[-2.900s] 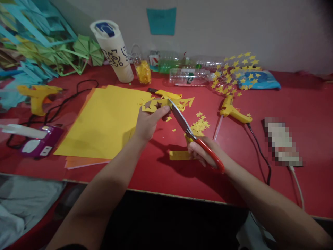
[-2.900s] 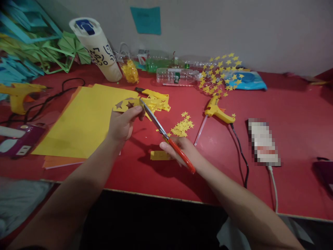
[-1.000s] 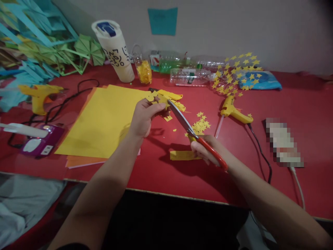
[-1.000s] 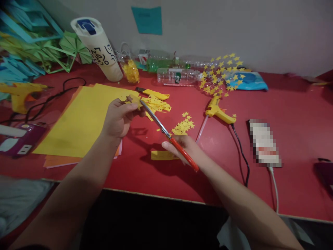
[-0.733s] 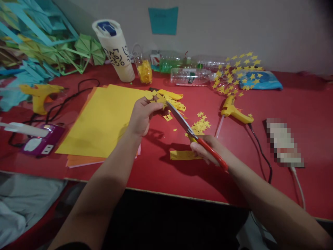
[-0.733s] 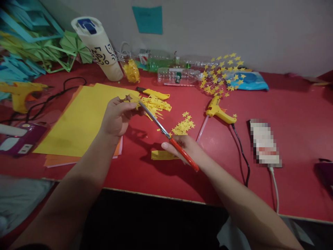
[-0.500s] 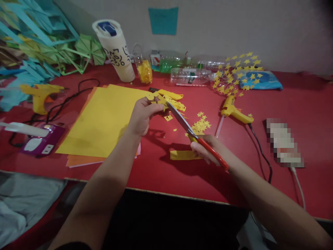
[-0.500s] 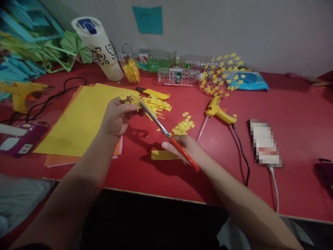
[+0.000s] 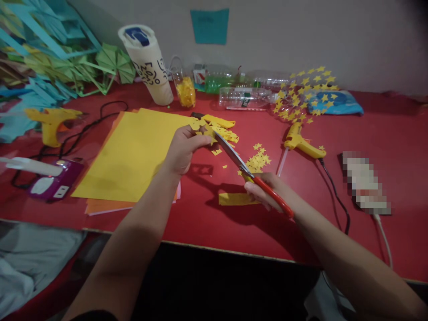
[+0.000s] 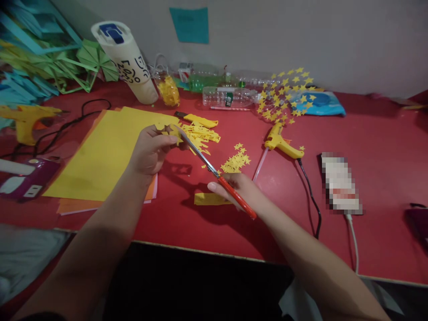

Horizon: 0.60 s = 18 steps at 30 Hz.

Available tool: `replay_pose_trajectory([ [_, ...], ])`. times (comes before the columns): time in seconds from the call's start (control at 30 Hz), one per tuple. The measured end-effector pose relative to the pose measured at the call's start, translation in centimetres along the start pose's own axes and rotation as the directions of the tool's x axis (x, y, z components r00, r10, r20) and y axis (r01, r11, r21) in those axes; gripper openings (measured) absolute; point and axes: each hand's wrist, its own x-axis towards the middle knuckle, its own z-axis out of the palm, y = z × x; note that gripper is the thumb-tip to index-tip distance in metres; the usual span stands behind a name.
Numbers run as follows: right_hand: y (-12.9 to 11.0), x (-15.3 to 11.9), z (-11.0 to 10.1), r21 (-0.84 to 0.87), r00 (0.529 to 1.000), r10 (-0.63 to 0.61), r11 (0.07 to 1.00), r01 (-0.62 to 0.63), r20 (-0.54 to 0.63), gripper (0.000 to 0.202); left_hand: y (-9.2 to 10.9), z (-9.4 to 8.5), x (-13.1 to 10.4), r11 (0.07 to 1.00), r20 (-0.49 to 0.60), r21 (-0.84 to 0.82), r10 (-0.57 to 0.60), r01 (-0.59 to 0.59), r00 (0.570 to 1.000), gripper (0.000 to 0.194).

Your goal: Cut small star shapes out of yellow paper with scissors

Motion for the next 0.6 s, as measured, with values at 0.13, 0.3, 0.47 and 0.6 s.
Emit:
replay_pose_trajectory([
  [0.13,0.3,0.2,0.0,-0.015,1.000,-0.011,1.000,0.011,-0.001,0.049,-0.1,-0.1,0.0,1.000,0.019,0.026,-0.015,0.014,1.000,0.010],
  [0.3,1.1,0.5,0.0,0.000,0.999,-0.042,0.999,0.042,0.006,0.051,-0.1,-0.1,0.0,1.000,0.033,0.025,-0.005,0.005,0.999,0.008],
  [0.47,0.9,0.4,0.1,0.008,1.000,-0.020,1.000,0.020,-0.005,0.051,-0.1,-0.1,0.0,1.000,0.027,0.017,-0.014,0.014,1.000,0.005],
  [0.6,0.5,0.3,0.2,0.020,0.999,-0.026,0.999,0.026,-0.020,0.053,-0.2,-0.2,0.0,1.000,0.025,0.006,-0.025,0.025,0.999,0.007],
])
